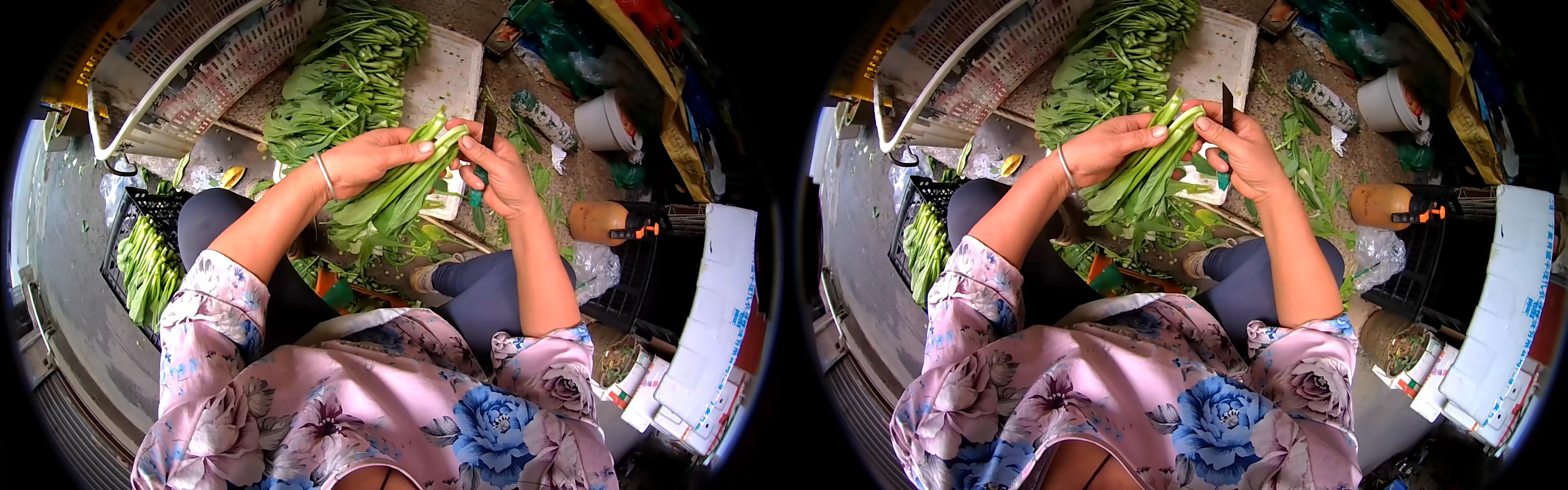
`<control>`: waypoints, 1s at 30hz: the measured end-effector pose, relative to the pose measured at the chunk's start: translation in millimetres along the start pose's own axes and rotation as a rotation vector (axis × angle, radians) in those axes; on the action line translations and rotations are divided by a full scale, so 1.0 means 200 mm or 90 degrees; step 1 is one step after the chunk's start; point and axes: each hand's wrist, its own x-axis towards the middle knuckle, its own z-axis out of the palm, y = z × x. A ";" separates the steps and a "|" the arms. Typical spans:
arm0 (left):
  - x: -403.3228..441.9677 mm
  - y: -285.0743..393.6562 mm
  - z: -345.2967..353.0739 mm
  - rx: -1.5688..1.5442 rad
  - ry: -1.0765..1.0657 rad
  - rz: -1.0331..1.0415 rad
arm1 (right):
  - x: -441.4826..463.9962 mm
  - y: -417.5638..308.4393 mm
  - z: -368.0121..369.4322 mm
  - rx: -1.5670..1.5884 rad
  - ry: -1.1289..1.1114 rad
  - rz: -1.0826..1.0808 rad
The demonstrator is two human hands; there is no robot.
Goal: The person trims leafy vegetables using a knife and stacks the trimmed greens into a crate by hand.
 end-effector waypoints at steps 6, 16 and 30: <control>0.01 -0.02 0.00 0.320 0.044 0.078 | 0.00 0.03 0.01 -0.041 0.012 0.014; 0.01 -0.05 0.00 0.775 0.301 0.205 | -0.01 0.05 0.10 -0.077 0.068 0.022; 0.00 -0.06 0.02 0.776 0.248 0.195 | -0.01 0.09 0.08 -0.004 0.054 0.062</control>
